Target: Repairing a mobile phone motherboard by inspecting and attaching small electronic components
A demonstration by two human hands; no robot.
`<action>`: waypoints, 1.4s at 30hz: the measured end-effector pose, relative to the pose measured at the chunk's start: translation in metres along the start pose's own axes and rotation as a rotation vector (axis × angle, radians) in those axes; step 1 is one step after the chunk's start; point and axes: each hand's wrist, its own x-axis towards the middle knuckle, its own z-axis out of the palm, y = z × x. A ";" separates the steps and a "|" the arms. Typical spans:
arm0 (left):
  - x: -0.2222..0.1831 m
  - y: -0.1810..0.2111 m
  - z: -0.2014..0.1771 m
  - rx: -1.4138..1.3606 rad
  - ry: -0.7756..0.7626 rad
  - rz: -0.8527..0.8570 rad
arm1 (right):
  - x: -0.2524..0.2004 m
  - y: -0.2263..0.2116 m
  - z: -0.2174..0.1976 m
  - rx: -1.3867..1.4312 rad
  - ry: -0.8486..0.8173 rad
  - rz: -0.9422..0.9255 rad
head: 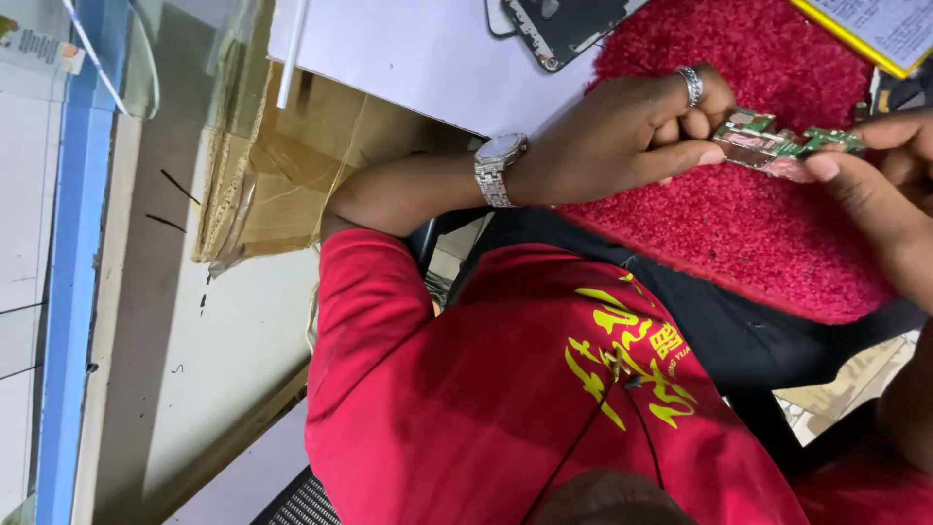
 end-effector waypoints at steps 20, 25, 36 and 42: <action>0.000 0.003 0.001 -0.214 0.083 -0.243 | -0.008 -0.088 -0.027 -0.217 -0.082 -0.349; -0.001 0.001 0.001 -0.256 0.086 -0.248 | -0.006 -0.093 -0.025 -0.212 -0.100 -0.352; -0.006 -0.006 0.004 -0.288 0.166 -0.220 | -0.003 -0.080 -0.002 0.001 0.005 -0.286; -0.020 0.014 -0.046 0.696 0.109 -0.097 | 0.012 -0.039 0.015 0.172 0.031 -0.318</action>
